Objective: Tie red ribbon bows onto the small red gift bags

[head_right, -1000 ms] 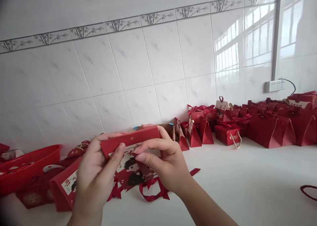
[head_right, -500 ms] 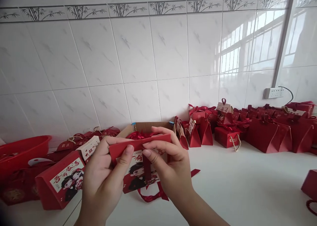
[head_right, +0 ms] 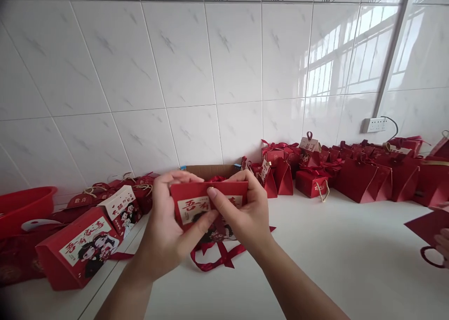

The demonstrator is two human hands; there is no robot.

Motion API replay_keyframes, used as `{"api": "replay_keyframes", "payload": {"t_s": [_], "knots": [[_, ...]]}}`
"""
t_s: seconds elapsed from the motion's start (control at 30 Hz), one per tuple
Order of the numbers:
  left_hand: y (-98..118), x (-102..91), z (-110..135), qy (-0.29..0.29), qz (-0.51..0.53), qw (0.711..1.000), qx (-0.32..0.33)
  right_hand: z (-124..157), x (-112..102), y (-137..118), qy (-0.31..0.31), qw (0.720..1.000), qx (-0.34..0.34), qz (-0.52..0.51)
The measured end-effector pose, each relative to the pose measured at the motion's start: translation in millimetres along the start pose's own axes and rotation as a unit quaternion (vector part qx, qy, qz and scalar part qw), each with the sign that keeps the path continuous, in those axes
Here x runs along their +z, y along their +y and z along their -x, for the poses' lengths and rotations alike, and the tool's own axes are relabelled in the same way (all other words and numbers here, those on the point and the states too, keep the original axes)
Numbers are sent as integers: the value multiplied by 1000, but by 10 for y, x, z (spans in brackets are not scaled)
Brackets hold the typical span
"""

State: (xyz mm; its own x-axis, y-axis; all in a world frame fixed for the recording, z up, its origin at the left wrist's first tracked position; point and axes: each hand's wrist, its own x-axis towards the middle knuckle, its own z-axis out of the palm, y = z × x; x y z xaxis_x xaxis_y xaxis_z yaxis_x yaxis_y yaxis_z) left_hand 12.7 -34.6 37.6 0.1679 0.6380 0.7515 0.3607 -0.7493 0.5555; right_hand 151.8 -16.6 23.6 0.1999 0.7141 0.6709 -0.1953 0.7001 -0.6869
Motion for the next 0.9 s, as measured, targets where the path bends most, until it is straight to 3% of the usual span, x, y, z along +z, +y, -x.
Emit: {"api": "replay_keyframes", "payload": {"t_s": [0.13,0.2,0.4,0.7,0.8,0.9], "knots": [[-145,53,-30,50,-138,988,-40,-20,1,0,28,999,-3,40],[-168,17,-53,48,-156,984,-73,-27,-4,-6,37,998,-17,57],[-102,-211,-98,-96,-86,980,-151,-37,7,35,51,994,-35,86],[-91,-404,-39,-137,-171,959,-182,-59,-26,74,52,998,25,41],[-39,-502,-62,-100,-215,958,-158,-75,-46,94,55,997,16,45],[32,-569,-65,61,-209,975,-44,-83,-48,120,23,998,-7,61]]}}
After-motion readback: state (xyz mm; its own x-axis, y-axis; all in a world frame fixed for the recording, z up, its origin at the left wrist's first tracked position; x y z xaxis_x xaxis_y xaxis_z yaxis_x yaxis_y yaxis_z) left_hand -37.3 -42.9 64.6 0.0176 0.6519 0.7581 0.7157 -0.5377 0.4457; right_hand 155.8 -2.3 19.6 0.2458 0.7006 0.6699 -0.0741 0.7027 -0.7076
